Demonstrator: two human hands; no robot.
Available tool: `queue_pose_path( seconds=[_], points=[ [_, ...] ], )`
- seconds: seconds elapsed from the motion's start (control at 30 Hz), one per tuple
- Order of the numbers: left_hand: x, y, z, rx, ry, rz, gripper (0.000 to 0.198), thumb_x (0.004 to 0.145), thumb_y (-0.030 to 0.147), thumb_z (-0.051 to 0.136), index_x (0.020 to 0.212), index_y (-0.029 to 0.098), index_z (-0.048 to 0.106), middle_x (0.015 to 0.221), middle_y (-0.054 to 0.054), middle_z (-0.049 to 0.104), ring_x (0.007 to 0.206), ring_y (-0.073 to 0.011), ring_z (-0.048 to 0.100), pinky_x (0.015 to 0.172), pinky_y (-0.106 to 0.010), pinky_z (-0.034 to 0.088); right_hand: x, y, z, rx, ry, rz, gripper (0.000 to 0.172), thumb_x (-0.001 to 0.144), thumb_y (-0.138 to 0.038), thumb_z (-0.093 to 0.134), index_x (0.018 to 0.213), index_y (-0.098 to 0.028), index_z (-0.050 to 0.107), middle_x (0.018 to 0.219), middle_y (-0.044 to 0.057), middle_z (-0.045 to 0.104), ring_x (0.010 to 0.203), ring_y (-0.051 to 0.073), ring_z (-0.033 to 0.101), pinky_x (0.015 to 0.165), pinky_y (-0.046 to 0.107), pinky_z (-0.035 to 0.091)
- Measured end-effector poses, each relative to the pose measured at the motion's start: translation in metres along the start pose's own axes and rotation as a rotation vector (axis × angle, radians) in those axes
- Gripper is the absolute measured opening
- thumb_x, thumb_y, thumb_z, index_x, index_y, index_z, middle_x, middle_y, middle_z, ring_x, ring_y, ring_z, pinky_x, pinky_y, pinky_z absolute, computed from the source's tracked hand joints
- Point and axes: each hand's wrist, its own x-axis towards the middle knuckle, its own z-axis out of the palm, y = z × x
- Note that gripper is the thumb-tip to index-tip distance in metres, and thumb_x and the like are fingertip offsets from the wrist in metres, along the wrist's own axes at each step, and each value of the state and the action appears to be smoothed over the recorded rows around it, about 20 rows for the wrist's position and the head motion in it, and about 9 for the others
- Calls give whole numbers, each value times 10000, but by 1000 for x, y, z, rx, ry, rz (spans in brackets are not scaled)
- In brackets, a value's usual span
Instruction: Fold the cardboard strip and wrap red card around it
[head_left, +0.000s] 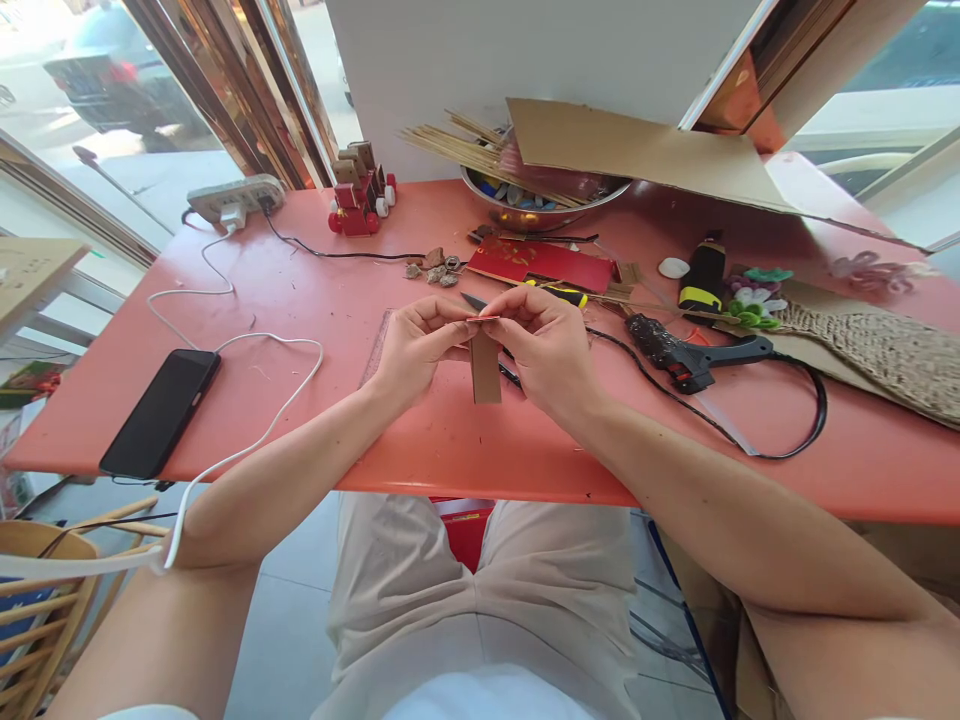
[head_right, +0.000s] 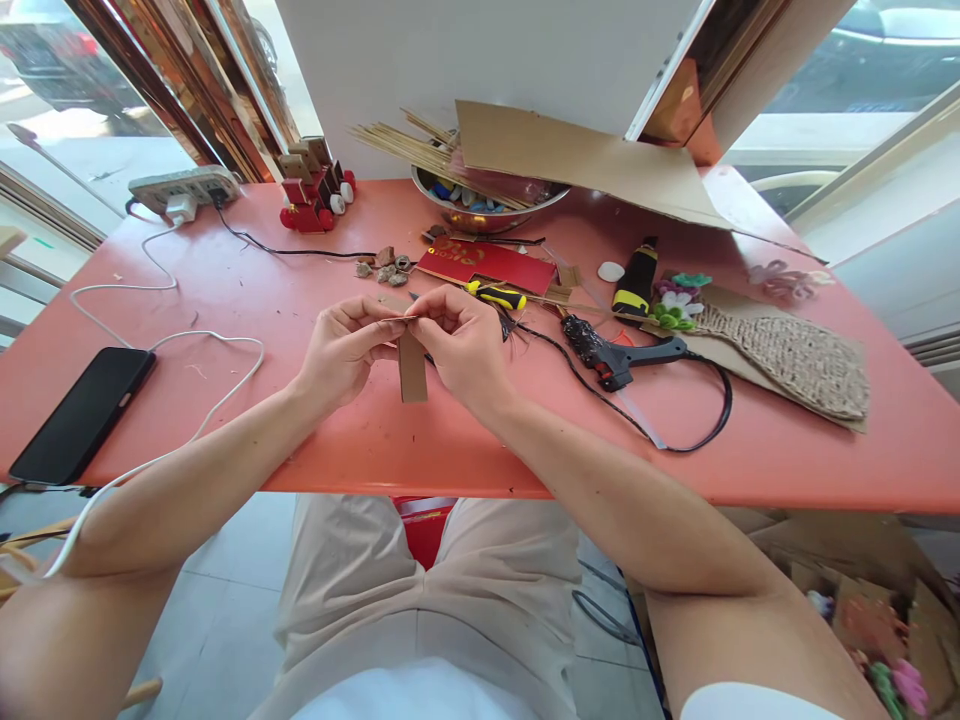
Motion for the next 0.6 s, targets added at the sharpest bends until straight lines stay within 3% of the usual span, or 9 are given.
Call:
queue_pose_path(
  seconds=[0.23, 0.43, 0.6],
  points=[
    [3, 8, -6, 19, -121, -69, 381, 590, 388, 1001, 783, 174, 753, 790, -39, 801, 809, -236, 825, 831, -427, 734, 0, -7, -5, -14, -20, -25, 108, 701, -241, 779, 740, -256, 680, 733, -27, 693, 705, 148, 626, 697, 304, 545],
    [2, 4, -6, 49, -48, -23, 270, 634, 321, 922, 769, 183, 734, 791, -35, 805, 810, -254, 833, 778, -413, 730, 2, -4, -4, 15, -73, 51, 175, 725, -212, 843, 798, -242, 688, 790, -13, 704, 775, 164, 678, 778, 327, 588],
    [-1, 2, -1, 3, -32, -30, 340, 583, 352, 957, 744, 186, 708, 724, -7, 767, 754, -222, 795, 709, -366, 698, 1, 0, -3, -28, -42, -8, 89, 728, -209, 751, 728, -237, 667, 716, -23, 684, 680, 147, 631, 668, 293, 537]
  ],
)
